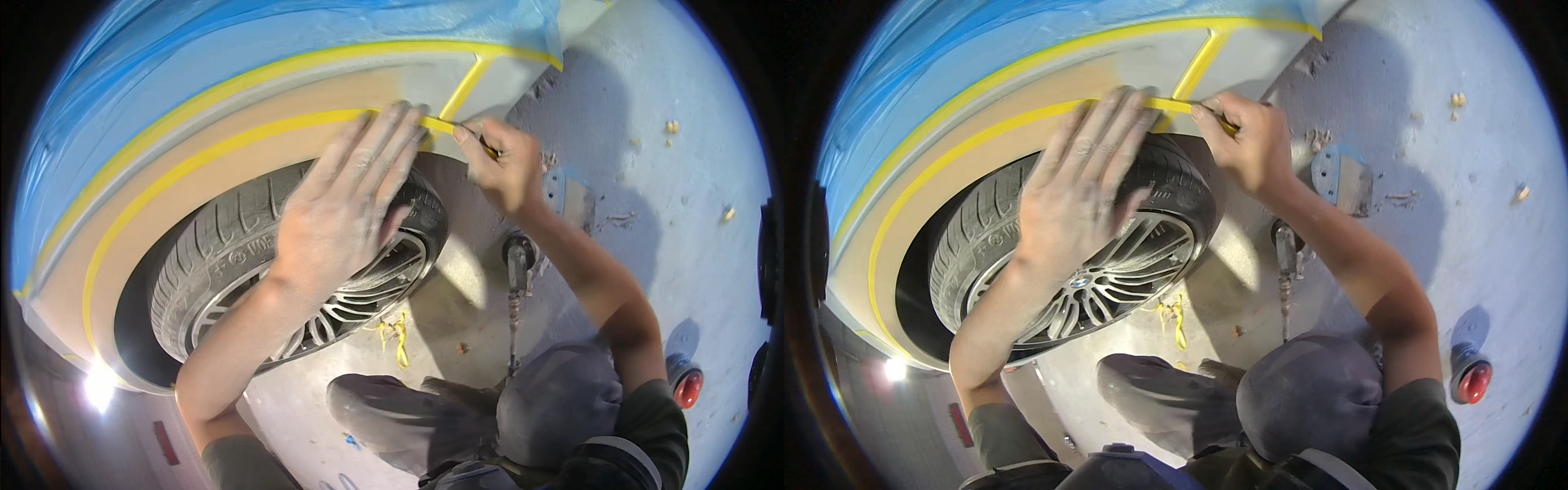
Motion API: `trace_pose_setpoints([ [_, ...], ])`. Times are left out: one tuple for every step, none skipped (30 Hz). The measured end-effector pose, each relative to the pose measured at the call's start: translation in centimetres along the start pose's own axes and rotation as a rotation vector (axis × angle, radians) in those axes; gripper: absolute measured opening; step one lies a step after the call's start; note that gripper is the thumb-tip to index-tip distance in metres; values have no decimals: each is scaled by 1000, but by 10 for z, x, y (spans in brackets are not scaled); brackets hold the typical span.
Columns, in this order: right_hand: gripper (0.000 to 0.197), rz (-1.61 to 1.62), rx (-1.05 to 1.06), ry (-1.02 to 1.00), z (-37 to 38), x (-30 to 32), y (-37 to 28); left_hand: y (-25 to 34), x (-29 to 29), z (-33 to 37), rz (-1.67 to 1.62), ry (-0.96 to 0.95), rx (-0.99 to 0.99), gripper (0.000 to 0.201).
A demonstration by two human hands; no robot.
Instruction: The person sands a car's wheel arch by hand with a sanding block, then applies yellow masking tape along the edge. They switch to a power sander to smooth the panel surface and finish by wiping the area with a cloth.
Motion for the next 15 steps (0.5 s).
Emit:
trace_pose_setpoints([
  [18, -30, -2, -2, -1, -2, -2, 7, -7, 4, 77, -37, -37, 81],
  [18, -72, -13, 4, -1, -1, -3, 12, -14, 8, 154, -73, -72, 80],
  [20, -5, -22, 34, -1, 0, -3, 15, -16, 10, 191, -67, -71, 79],
  [20, 28, -84, 15, 2, -3, 3, 17, -19, 12, 239, -74, -67, 77],
  [21, 43, -185, -14, 3, -6, 15, 22, -24, 13, 246, -86, -106, 78],
  [22, 41, -245, -39, 5, -7, 25, 23, -25, 12, 269, -71, -102, 78],
  [22, 387, -451, -105, 1, -18, 48, 23, -26, 12, 239, -44, -93, 77],
  [22, 363, -446, -125, 1, -16, 54, 24, -26, 11, 209, -7, -78, 75],
  [20, 284, -507, -5, -1, -3, 71, 26, -31, 10, 218, -8, -87, 74],
  [25, 89, -665, 95, -12, 15, 95, 29, -34, 10, 227, 5, -88, 73],
  [31, -233, -665, 82, -19, 32, 103, 30, -35, 10, 251, 55, -73, 72],
  [35, -350, -663, 30, -33, 43, 111, 32, -38, 13, 211, 71, -53, 67],
  [38, -356, -777, 34, -54, 57, 127, 35, -48, 15, 201, 31, -68, 64],
  [37, -398, -770, -25, -67, 68, 134, 35, -47, 17, 150, 75, -40, 61],
  [34, -565, -545, -156, -72, 72, 122, 36, -50, 20, 78, 89, -33, 56],
])
Point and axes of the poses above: each hand's wrist, its own z-axis towards the middle knuckle, its own x-axis out of the back of the hand, y = z × x, the point moved 10 cm from there along z, towards the middle knuckle, and after that the axes turned 4 degrees about -x, right-handed, at the moved point
